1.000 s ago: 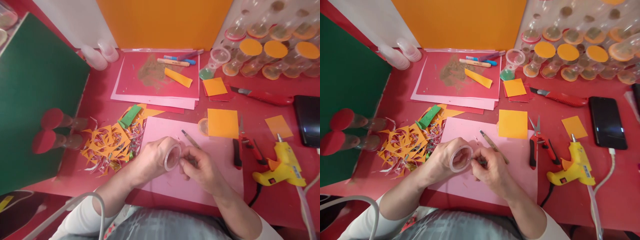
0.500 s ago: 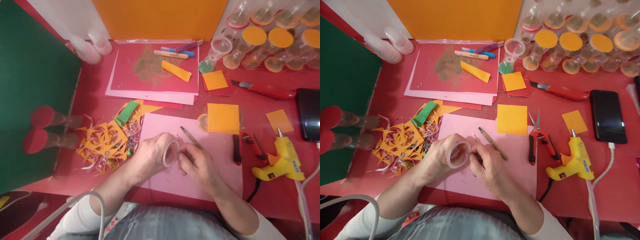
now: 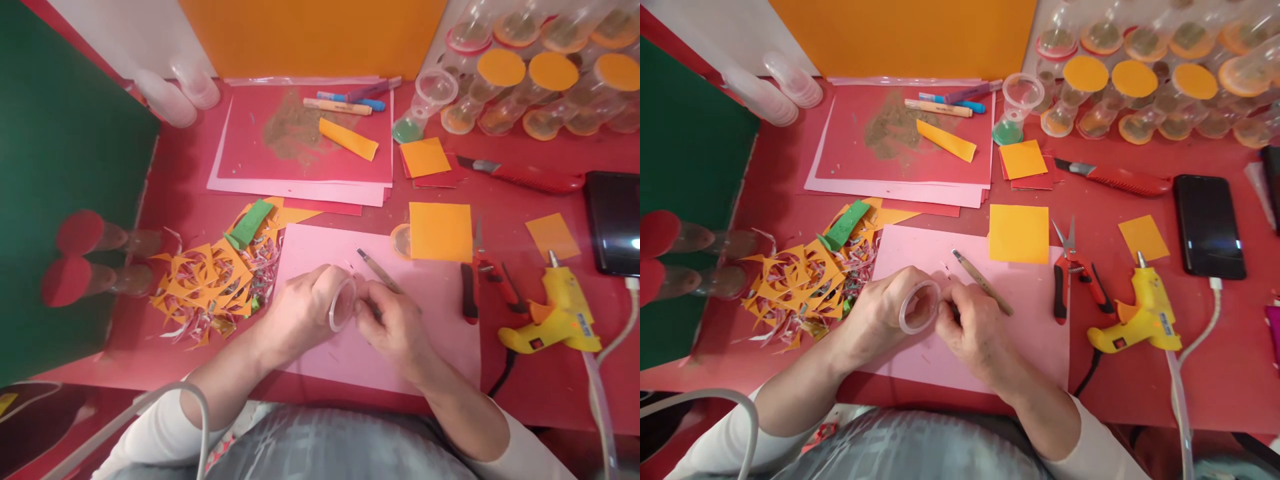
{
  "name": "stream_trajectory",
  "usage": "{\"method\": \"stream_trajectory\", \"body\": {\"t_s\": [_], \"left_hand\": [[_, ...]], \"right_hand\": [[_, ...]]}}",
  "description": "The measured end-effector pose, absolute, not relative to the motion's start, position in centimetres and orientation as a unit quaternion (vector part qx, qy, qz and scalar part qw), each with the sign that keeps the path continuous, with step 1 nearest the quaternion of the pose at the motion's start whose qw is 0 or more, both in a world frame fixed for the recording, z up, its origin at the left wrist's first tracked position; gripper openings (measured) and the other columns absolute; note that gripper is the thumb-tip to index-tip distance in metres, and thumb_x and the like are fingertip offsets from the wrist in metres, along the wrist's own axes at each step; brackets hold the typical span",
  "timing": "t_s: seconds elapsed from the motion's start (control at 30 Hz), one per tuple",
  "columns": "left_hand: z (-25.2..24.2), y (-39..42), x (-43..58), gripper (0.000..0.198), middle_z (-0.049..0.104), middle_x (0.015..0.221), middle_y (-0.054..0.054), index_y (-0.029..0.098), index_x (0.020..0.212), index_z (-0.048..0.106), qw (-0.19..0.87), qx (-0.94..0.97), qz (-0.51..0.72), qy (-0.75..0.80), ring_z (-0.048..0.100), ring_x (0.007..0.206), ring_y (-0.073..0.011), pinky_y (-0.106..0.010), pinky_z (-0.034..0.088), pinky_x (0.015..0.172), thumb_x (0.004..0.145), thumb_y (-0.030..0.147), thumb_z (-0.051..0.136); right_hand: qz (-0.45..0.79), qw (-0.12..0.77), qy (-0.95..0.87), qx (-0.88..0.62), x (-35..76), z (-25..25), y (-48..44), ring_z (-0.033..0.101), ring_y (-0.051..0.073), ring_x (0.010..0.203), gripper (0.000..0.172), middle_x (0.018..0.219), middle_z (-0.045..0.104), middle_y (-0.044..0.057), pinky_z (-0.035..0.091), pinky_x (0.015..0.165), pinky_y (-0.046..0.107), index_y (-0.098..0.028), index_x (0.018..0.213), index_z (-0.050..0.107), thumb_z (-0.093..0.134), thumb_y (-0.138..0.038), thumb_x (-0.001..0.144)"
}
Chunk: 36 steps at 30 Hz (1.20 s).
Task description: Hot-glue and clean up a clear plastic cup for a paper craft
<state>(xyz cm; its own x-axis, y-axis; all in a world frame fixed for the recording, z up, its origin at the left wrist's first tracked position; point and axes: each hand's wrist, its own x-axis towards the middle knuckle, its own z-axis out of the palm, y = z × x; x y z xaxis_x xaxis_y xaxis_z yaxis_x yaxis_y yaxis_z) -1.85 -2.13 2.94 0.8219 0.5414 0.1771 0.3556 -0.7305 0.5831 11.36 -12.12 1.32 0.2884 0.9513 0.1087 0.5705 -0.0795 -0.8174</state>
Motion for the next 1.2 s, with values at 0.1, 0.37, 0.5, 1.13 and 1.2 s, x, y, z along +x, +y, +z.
{"method": "stream_trajectory", "body": {"t_s": [0.1, 0.37, 0.5, 1.13, 1.2], "left_hand": [[2.9, -2.3, -1.9, 0.009, 0.058, 0.064, 0.004, 0.021, 0.078, 0.050, 0.261, 0.917, 0.175, 0.244, 0.055, 0.050, -0.0093, -0.019, 0.041, 0.047, 0.085, 0.015, 0.051], [3.0, -1.7, -1.9, 0.013, 0.059, 0.062, 0.007, 0.022, 0.080, 0.047, 0.329, 0.886, 0.149, 0.291, 0.054, 0.046, -0.0076, -0.017, 0.039, 0.045, 0.079, 0.015, 0.058], [2.8, -1.7, -2.0, 0.014, 0.062, 0.066, 0.006, 0.022, 0.081, 0.047, 0.322, 0.887, 0.155, 0.293, 0.057, 0.048, -0.0080, -0.017, 0.039, 0.046, 0.077, 0.013, 0.057], [3.8, -1.4, -1.7, 0.021, 0.063, 0.063, 0.008, 0.023, 0.081, 0.050, 0.414, 0.840, 0.087, 0.339, 0.059, 0.048, -0.0100, -0.018, 0.044, 0.048, 0.071, 0.025, 0.068], [3.7, -1.4, -1.7, 0.021, 0.063, 0.063, 0.008, 0.022, 0.081, 0.050, 0.410, 0.842, 0.090, 0.338, 0.059, 0.048, -0.0096, -0.018, 0.043, 0.048, 0.071, 0.023, 0.068]], "right_hand": [[0.249, 0.394, -0.546, -0.696, 11.3, 1.3, -12.0, 0.047, 0.011, 0.041, 0.016, 0.052, 0.055, -0.004, 0.038, 0.045, 0.021, -0.022, 0.069, 0.051, 0.045, -0.013, 0.082], [0.461, 0.419, -0.441, -0.646, 11.9, 2.0, -12.2, 0.054, 0.010, 0.040, 0.017, 0.052, 0.056, -0.006, 0.045, 0.045, 0.019, -0.022, 0.081, 0.055, 0.042, -0.026, 0.092], [0.451, 0.421, -0.443, -0.650, 12.1, 1.8, -12.3, 0.054, 0.010, 0.042, 0.011, 0.052, 0.058, -0.006, 0.044, 0.045, 0.020, -0.022, 0.079, 0.057, 0.051, -0.025, 0.088], [0.468, 0.437, -0.425, -0.639, 12.1, 2.0, -12.3, 0.056, 0.010, 0.043, 0.013, 0.055, 0.061, -0.004, 0.046, 0.044, 0.019, -0.020, 0.084, 0.059, 0.050, -0.028, 0.089], [0.462, 0.435, -0.425, -0.645, 12.0, 2.0, -12.4, 0.055, 0.010, 0.042, 0.010, 0.053, 0.060, -0.004, 0.045, 0.043, 0.019, -0.021, 0.083, 0.059, 0.052, -0.026, 0.088]]}}
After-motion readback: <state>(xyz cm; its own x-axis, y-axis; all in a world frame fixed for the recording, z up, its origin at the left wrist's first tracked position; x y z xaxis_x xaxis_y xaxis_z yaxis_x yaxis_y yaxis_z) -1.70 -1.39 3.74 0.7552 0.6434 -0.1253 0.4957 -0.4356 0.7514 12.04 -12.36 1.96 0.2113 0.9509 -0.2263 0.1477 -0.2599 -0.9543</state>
